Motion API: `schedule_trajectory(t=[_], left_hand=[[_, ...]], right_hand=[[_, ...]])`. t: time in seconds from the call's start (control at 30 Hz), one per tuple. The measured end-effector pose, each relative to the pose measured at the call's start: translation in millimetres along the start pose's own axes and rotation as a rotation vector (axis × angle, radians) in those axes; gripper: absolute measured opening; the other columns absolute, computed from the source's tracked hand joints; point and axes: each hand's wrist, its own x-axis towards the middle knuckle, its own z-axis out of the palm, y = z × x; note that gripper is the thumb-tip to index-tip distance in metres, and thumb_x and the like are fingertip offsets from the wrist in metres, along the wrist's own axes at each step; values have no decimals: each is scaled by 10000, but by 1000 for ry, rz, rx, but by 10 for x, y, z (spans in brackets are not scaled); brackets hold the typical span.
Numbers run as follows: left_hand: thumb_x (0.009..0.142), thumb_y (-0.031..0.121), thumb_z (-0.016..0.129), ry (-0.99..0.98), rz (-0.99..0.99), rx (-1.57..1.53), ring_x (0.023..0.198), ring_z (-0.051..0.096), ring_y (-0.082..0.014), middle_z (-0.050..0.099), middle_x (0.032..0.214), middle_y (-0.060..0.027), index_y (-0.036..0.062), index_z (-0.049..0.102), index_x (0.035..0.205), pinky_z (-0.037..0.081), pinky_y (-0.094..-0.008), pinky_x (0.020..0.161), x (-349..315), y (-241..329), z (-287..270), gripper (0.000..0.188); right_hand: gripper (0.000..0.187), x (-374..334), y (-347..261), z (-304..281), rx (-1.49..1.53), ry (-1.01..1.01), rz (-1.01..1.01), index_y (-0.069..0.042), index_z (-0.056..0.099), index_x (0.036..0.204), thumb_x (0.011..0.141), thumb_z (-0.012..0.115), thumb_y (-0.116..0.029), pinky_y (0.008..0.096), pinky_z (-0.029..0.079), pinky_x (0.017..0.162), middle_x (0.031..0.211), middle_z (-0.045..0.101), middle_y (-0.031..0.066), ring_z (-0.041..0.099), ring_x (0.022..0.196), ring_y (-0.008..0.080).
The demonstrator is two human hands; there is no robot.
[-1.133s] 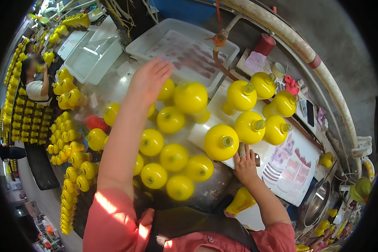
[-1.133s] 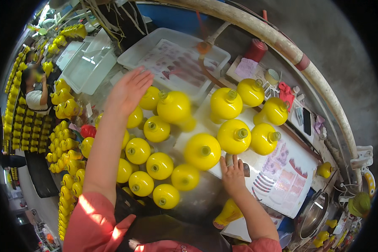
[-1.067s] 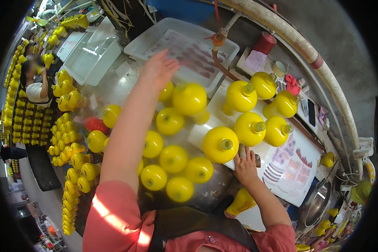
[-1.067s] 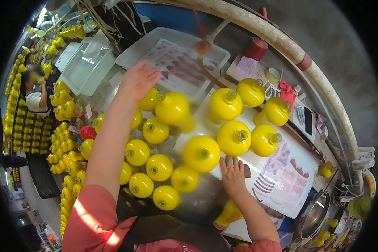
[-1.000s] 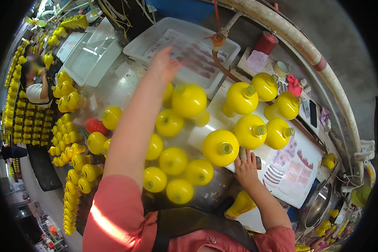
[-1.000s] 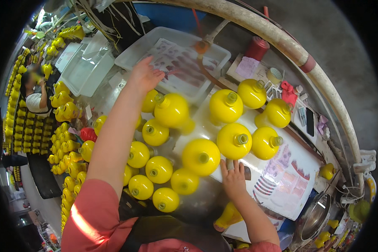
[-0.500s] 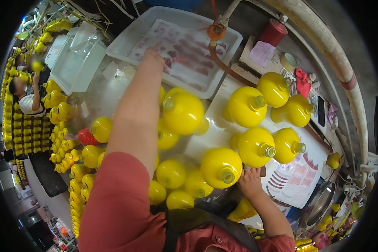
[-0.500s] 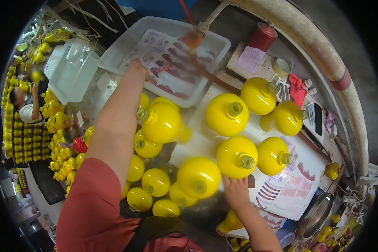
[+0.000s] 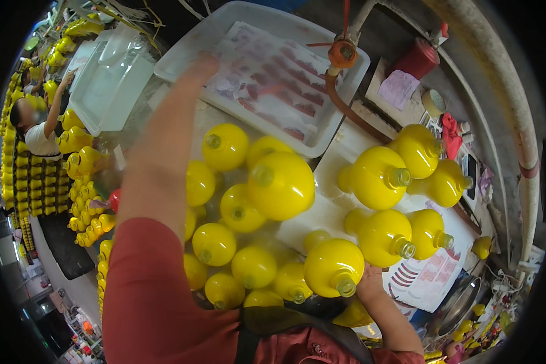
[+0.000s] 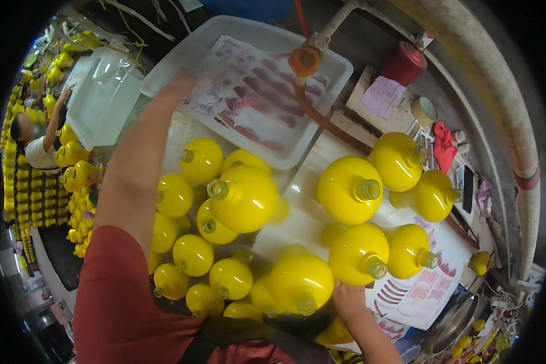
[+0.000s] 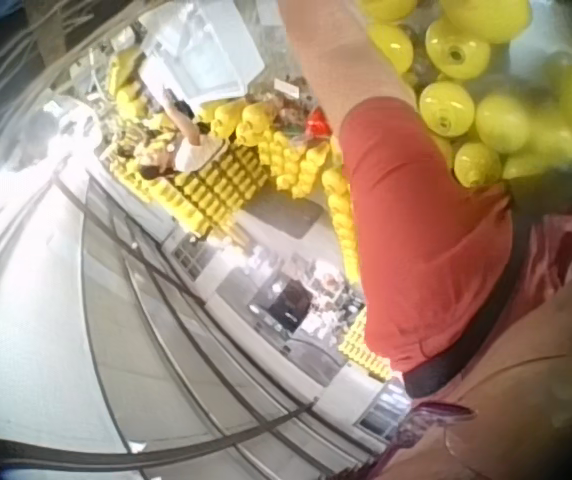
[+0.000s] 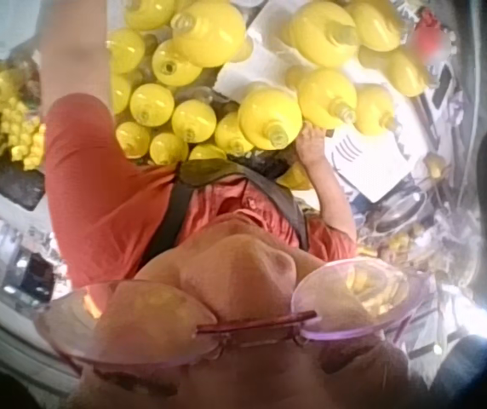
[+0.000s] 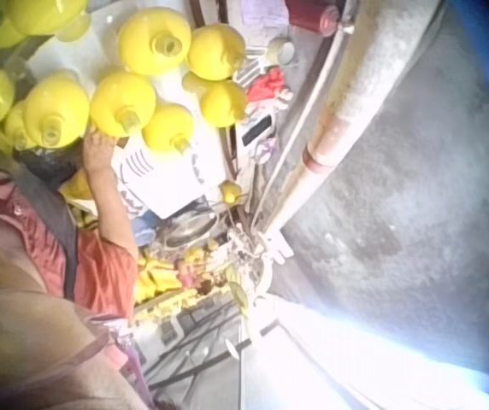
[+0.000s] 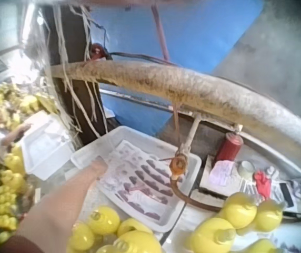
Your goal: The person applies decorative stickers to yellow ceramic vases on a workbench. They peel stickers from a sheet, align and press them onto the vase surface, smooth the edges, and rotate the vase to apply multiple stickers. Finished vases are placed into a white tray.
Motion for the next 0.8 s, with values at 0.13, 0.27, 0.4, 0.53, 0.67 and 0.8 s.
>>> schedule_trajectory(t=[0.13,0.27,0.4,0.53,0.67,0.8], left_hand=[[948,256,634,30,-128,116,1220,644,-419,664,1342,-258,-35,698,1264,514,-478,1005,163,-321,-236,434],[949,245,577,56,-122,103,1186,663,-400,678,1319,-250,-37,676,1288,502,-477,978,346,-635,-233,452],[932,215,549,-21,-136,249,1200,660,-392,676,1330,-245,-37,662,1303,492,-487,976,500,-640,-143,463],[943,186,523,-155,-169,368,1250,634,-395,650,1380,-237,-25,654,1323,477,-494,1035,535,-597,-122,454],[956,165,493,-189,-151,491,1256,632,-398,650,1384,-234,-31,658,1320,475,-498,1057,596,-588,-96,445],[949,162,488,-351,2,681,1234,646,-394,670,1357,-235,-53,657,1312,478,-488,1057,611,-603,-89,455]], right_hand=[[487,1,6,11,190,47,-9,-48,618,1386,922,599,-194,571,446,1083,1333,644,210,603,1256,407],[486,1,-13,93,584,-26,208,-39,624,1386,929,618,-200,564,444,1095,1358,635,216,594,1263,425],[422,-15,1,109,456,71,92,-28,648,1339,941,652,-167,532,460,1071,1328,646,208,599,1228,422],[364,22,10,-33,436,142,77,-23,660,1296,958,654,-158,517,474,1030,1274,656,202,607,1175,409],[321,134,-39,-237,561,100,172,-19,665,1262,972,649,-156,509,482,995,1228,661,198,612,1132,398],[281,264,-77,-425,655,89,235,-15,671,1228,985,644,-154,502,491,960,1182,667,195,617,1089,387]])
